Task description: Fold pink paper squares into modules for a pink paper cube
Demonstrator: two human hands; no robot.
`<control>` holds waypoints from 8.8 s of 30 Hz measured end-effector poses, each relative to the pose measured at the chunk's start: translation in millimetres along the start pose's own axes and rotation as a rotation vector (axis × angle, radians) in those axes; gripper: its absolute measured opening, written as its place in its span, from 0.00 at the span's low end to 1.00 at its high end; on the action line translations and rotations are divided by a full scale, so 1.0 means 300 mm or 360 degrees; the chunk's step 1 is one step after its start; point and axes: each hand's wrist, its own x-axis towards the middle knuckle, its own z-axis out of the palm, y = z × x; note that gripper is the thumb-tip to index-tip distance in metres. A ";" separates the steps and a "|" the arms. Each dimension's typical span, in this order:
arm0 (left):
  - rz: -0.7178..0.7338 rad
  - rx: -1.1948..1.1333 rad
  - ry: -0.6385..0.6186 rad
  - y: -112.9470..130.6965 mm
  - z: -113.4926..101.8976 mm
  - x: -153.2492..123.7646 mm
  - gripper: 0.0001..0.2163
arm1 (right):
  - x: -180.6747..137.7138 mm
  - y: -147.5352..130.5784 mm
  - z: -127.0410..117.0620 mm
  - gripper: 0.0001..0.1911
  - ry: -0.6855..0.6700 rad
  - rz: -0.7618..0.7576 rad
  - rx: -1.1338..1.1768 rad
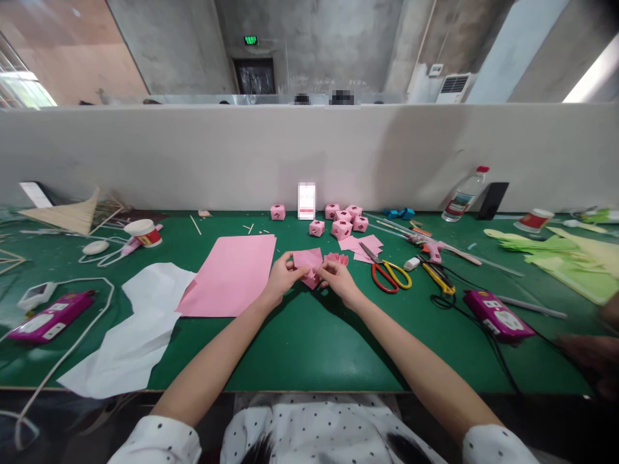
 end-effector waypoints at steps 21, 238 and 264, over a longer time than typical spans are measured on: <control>-0.0005 0.0256 -0.0341 0.016 -0.012 -0.011 0.30 | 0.004 -0.027 -0.079 0.20 -0.0323 0.0274 0.0118; -0.0023 -0.0272 0.0152 -0.017 0.061 -0.035 0.19 | -0.012 -0.011 -0.004 0.12 0.0565 -0.0984 -0.1001; 0.0577 0.0418 0.0157 -0.018 0.000 -0.001 0.08 | 0.008 -0.002 -0.019 0.11 0.0412 -0.0700 -0.0706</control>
